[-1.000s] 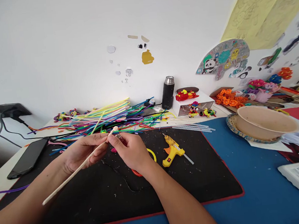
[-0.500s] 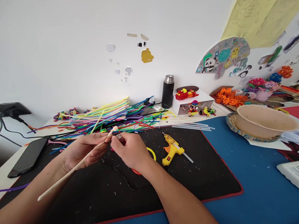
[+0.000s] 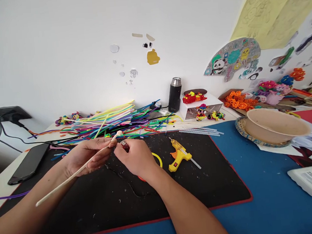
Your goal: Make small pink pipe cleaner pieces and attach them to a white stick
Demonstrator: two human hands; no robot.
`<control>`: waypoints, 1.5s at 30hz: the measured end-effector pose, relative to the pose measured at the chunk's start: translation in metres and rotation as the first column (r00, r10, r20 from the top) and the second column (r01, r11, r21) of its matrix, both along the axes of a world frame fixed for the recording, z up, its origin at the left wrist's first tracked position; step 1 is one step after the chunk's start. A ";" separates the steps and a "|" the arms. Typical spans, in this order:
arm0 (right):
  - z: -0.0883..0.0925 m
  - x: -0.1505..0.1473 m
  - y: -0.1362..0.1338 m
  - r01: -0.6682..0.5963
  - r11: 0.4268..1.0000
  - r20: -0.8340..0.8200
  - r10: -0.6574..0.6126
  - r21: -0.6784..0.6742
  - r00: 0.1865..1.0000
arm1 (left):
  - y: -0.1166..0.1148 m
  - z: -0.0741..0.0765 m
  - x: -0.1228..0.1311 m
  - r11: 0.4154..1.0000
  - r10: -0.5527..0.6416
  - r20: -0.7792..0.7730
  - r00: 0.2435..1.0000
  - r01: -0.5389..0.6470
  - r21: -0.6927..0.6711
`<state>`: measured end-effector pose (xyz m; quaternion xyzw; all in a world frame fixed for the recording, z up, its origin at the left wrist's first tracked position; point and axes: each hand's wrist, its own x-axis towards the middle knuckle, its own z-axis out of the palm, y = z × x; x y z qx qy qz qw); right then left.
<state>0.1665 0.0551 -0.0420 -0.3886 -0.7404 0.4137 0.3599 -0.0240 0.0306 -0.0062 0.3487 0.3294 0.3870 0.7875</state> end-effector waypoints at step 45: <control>-0.005 0.001 0.006 0.029 0.999 -0.054 -0.028 0.018 0.998 | 0.003 -0.008 -0.003 0.999 0.037 -0.062 0.997 -0.037 0.003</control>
